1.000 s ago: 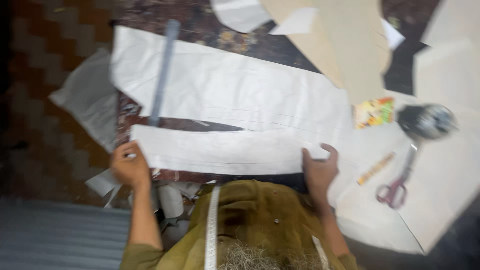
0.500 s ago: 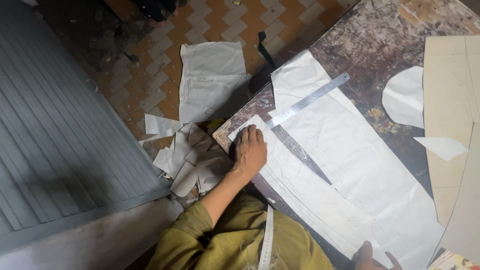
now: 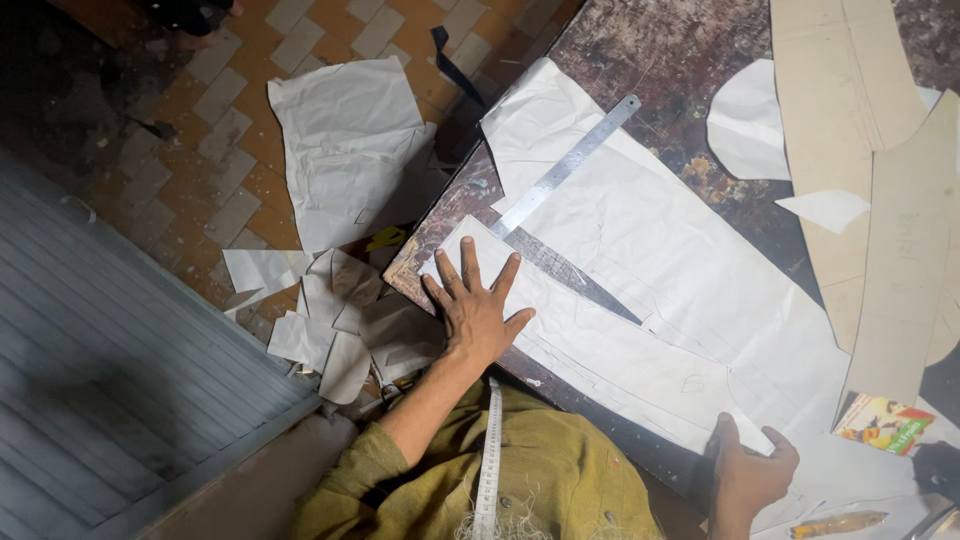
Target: The person uses a cardboard template to mark and cut shapes from white paper on a work table. They align the template, trace with a pencil, cut along the lines with scissors, and repeat the process for additional pieces.
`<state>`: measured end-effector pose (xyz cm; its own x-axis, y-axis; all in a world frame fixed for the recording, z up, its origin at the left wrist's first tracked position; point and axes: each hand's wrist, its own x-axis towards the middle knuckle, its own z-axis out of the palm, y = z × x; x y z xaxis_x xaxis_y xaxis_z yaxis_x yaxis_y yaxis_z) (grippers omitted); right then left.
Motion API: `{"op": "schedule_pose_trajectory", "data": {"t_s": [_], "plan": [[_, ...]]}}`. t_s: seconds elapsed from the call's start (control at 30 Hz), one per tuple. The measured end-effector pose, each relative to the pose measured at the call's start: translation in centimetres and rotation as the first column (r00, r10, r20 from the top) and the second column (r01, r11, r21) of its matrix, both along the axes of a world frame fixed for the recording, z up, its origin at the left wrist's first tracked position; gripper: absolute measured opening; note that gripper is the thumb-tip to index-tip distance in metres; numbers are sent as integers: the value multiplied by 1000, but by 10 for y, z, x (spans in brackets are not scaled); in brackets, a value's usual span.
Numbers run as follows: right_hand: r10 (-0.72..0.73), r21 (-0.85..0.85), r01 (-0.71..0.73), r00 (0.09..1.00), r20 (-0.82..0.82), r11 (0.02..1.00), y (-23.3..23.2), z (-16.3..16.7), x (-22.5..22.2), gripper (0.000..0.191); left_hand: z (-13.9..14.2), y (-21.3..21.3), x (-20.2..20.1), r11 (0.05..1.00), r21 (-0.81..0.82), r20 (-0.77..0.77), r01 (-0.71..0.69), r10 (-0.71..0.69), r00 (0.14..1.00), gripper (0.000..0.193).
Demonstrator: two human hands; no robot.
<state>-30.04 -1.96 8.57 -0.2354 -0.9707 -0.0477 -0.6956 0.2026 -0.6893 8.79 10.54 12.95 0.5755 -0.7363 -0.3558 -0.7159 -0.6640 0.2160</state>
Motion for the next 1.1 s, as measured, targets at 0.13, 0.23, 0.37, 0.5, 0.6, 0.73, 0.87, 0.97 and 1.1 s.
{"op": "schedule_pose_trajectory", "data": {"t_s": [0.13, 0.23, 0.37, 0.5, 0.6, 0.73, 0.87, 0.97, 1.1], "plan": [[-9, -23, 9, 1000, 10, 1000, 0, -3, -3, 66, 3, -5, -4, 999, 30, 16, 16, -16, 1000, 90], [-7, -51, 8, 1000, 7, 999, -2, 0, -4, 66, 2, -7, -13, 999, 13, 100, 35, -36, 994, 90], [-10, -110, 7, 1000, -27, 994, -14, 11, -19, 56, -7, -11, -34, 997, 46, 191, 64, -72, 979, 89], [-116, 121, 81, 941, 319, 989, -32, 26, -60, 46, -24, -17, -57, 992, 59, 172, 114, -122, 978, 91], [-147, 121, 122, 963, 226, 985, -41, 30, -96, 40, -35, -20, -76, 992, -17, 143, 128, -125, 982, 95], [-118, 110, 97, 973, 200, 989, -50, 30, -129, 40, -39, -24, -99, 985, -80, 123, 151, -141, 982, 95], [-72, 91, 59, 988, 137, 994, -61, 30, -151, 38, -37, -34, -120, 987, -70, 118, 144, -135, 984, 96], [-36, 44, 31, 993, 110, 999, -56, 33, -158, 35, -37, -41, -134, 990, -54, 118, 131, -124, 985, 97], [570, -132, -555, 804, 168, 821, -32, 38, -159, 22, -38, -50, -150, 992, -69, 90, 109, -103, 991, 96]]}}
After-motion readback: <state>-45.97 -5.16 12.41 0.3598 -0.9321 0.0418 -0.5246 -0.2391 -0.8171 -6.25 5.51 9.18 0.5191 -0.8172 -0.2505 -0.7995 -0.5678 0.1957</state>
